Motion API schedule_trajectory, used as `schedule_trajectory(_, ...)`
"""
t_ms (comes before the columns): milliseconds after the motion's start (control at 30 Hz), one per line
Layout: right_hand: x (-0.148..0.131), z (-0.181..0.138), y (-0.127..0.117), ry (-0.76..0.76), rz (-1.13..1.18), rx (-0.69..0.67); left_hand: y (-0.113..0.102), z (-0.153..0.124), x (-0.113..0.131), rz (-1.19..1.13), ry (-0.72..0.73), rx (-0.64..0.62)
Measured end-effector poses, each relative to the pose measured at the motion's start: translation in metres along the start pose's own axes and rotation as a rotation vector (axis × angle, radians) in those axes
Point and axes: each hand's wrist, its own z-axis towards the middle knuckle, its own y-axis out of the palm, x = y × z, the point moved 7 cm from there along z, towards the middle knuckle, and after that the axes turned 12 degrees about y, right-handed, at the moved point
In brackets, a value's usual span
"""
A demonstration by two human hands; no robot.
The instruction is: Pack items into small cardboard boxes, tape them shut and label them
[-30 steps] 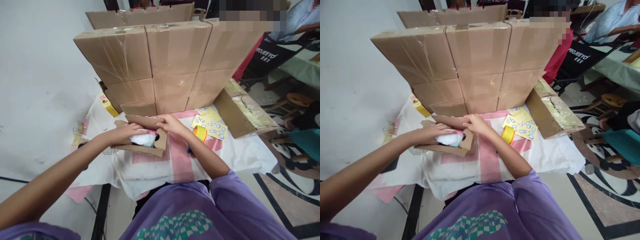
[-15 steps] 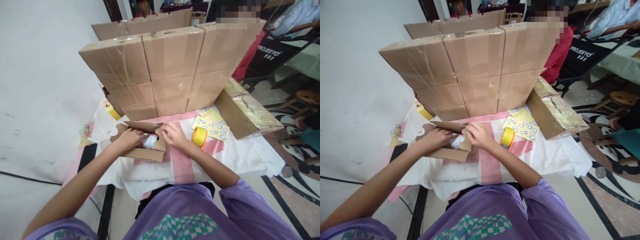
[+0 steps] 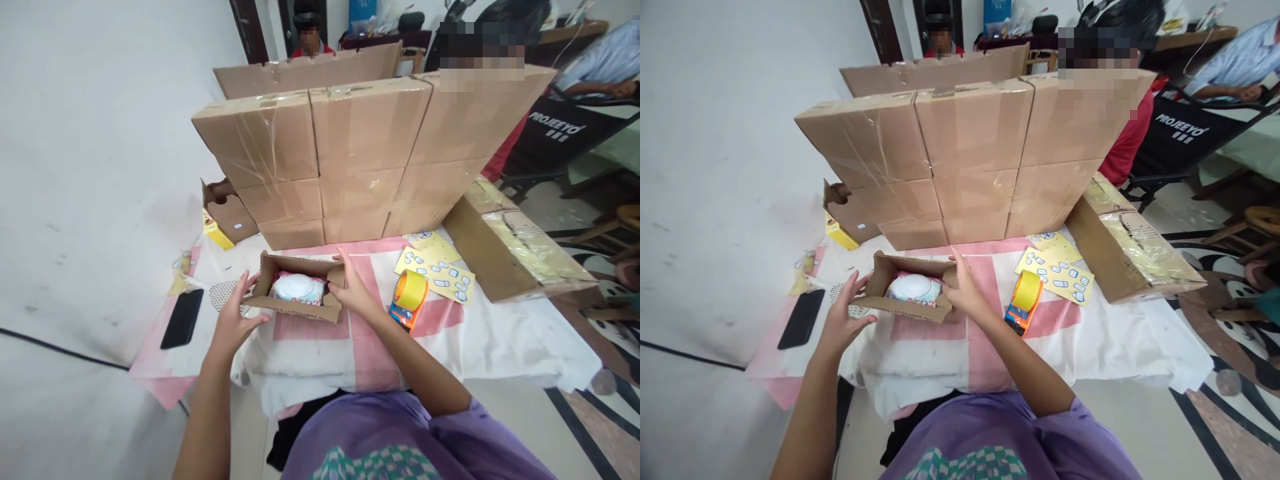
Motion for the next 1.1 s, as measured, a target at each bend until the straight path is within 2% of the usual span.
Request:
schedule_trajectory(100, -0.006, 0.014, -0.004, 0.046, 0.044, 0.052, -0.008, 0.012, 0.003, -0.011, 0.025, 0.028)
schedule_trajectory(233, -0.003, 0.029, -0.013, 0.157, 0.041, 0.11, 0.002, 0.012, 0.0, -0.077, 0.066, -0.062)
schedule_trajectory(267, -0.003, 0.029, -0.012, 0.145, 0.044, 0.08, 0.006, 0.011, -0.004, -0.075, 0.032, -0.052)
schedule_trajectory(367, -0.005, 0.019, -0.006, 0.021, 0.01, -0.092, 0.013, 0.012, -0.01, 0.012, -0.09, 0.111)
schedule_trajectory(433, -0.006, 0.007, -0.005, -0.044, -0.099, -0.175, 0.02, 0.016, 0.0, 0.143, -0.063, 0.166)
schedule_trajectory(500, -0.009, -0.005, -0.006, -0.077, -0.218, -0.235, 0.033, 0.022, 0.019, 0.312, 0.033, 0.088)
schedule_trajectory(567, -0.016, -0.019, -0.013, -0.128, -0.304, -0.249, 0.048, 0.025, 0.036, 0.448, 0.129, -0.069)
schedule_trajectory(600, -0.02, -0.027, -0.022, -0.166, -0.329, -0.193, 0.055, 0.025, 0.042, 0.491, 0.167, -0.148)
schedule_trajectory(633, -0.022, -0.036, -0.037, -0.202, -0.338, -0.078, 0.06, 0.024, 0.047, 0.518, 0.197, -0.219)
schedule_trajectory(700, -0.017, -0.061, -0.083, -0.243, -0.28, 0.316, 0.066, 0.021, 0.052, 0.55, 0.226, -0.298)
schedule_trajectory(767, 0.01, -0.094, -0.137, -0.178, -0.127, 0.72, 0.068, 0.02, 0.053, 0.579, 0.223, -0.31)
schedule_trajectory(800, 0.031, -0.107, -0.158, -0.099, -0.044, 0.827, 0.069, 0.021, 0.054, 0.588, 0.22, -0.309)
schedule_trajectory(833, 0.052, -0.113, -0.174, -0.005, 0.027, 0.841, 0.069, 0.022, 0.054, 0.595, 0.216, -0.303)
schedule_trajectory(867, 0.071, -0.112, -0.183, 0.093, 0.074, 0.759, 0.069, 0.024, 0.056, 0.6, 0.211, -0.295)
schedule_trajectory(933, 0.097, -0.101, -0.184, 0.227, 0.079, 0.466, 0.07, 0.03, 0.061, 0.61, 0.201, -0.279)
schedule_trajectory(1000, 0.103, -0.088, -0.175, 0.247, 0.039, 0.253, 0.074, 0.033, 0.072, 0.613, 0.203, -0.258)
schedule_trajectory(1033, 0.102, -0.083, -0.169, 0.231, 0.039, 0.215, 0.077, 0.033, 0.081, 0.605, 0.215, -0.234)
schedule_trajectory(1100, 0.093, -0.077, -0.158, 0.182, 0.099, 0.243, 0.086, 0.028, 0.109, 0.542, 0.285, -0.11)
